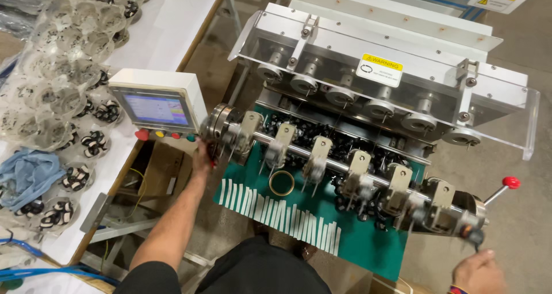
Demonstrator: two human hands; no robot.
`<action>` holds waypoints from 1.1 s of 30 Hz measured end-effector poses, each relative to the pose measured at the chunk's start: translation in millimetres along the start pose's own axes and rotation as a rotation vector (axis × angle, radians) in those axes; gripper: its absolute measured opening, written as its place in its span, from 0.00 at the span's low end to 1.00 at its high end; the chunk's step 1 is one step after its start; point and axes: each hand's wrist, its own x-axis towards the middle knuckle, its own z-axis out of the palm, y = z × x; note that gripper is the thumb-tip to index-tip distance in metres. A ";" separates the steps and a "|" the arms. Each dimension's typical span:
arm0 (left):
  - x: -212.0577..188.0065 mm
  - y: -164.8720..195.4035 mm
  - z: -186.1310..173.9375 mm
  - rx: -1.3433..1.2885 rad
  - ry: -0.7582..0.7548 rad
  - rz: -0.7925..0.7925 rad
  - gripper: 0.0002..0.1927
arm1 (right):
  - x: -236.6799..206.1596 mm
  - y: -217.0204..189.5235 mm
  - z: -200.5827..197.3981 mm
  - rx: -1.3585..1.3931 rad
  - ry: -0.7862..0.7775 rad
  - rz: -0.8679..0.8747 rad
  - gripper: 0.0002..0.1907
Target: The person operates a multi-station assembly machine, uses shears to trim small parts, and assembles black and white components by hand. They place the assembled units on the machine tray and wipe the surface with a cloth.
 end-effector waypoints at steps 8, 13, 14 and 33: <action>0.7 6.5 1.4 -0.193 0.103 -0.072 0.52 | 28.3 -69.5 38.9 0.818 -0.206 0.686 0.17; -4.8 16.0 4.5 -0.155 0.165 -0.133 0.53 | 34.0 -76.8 54.5 1.104 -0.229 0.373 0.17; -7.1 18.6 4.5 -0.131 0.149 -0.153 0.52 | 37.1 -76.6 53.9 1.093 -0.263 0.310 0.17; -172.1 -82.6 -10.0 1.413 -0.201 -0.156 0.21 | -139.8 -96.4 84.3 0.109 -0.175 -0.412 0.13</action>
